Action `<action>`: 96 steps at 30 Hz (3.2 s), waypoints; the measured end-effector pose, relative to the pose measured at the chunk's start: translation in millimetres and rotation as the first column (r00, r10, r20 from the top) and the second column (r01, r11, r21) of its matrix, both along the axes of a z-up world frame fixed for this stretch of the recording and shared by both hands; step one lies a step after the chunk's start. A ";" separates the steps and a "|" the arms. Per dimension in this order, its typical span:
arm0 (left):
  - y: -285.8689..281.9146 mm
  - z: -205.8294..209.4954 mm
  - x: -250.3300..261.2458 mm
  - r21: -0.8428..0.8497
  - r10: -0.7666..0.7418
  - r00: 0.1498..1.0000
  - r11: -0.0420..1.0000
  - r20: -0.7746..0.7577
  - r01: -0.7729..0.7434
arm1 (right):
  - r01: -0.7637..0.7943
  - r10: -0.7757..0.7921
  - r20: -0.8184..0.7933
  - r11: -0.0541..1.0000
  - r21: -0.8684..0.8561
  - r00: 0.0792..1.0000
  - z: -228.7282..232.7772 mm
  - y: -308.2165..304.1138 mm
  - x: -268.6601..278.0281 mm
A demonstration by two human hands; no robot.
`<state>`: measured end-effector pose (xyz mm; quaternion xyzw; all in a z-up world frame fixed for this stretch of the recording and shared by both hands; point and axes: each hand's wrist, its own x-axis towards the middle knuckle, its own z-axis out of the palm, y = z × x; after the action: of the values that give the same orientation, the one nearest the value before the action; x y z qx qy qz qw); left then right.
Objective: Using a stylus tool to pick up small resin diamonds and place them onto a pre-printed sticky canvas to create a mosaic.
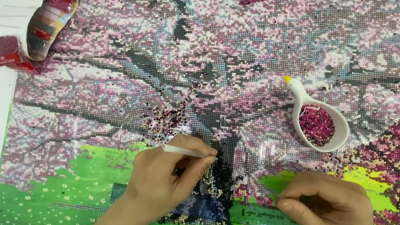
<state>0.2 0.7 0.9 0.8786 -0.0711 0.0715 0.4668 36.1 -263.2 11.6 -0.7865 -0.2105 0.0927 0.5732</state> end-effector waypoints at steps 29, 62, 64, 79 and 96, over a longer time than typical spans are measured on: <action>-83.9 83.8 -61.6 -0.509 0.210 0.931 0.790 -0.298 -0.342 | -0.130 0.223 -0.127 0.851 0.508 0.966 10.8 4.6 -34.4; -65.3 29.4 -52.4 -0.295 -0.239 0.969 0.923 0.065 0.247 | 0.063 0.220 -0.274 0.663 0.746 0.936 -14.1 -16.1 1.1; -66.5 26.0 -49.6 0.043 -0.316 0.943 0.949 0.105 0.313 | 0.075 0.201 -0.286 0.683 0.727 0.937 -16.4 -18.4 3.3; -68.9 16.7 -46.0 0.048 -0.345 0.931 0.939 0.122 0.342 | -0.001 0.239 -0.267 0.748 0.664 0.934 -12.4 -16.4 3.5; -70.5 15.2 -45.0 0.089 -0.364 0.922 0.931 0.132 0.355 | 0.014 0.231 -0.300 0.771 0.636 0.926 -14.0 -17.0 4.1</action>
<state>-44.9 -69.8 16.2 0.8573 -0.2674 0.0464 0.4374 40.2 -280.2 -2.4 -0.5056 -0.1662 0.1937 0.8241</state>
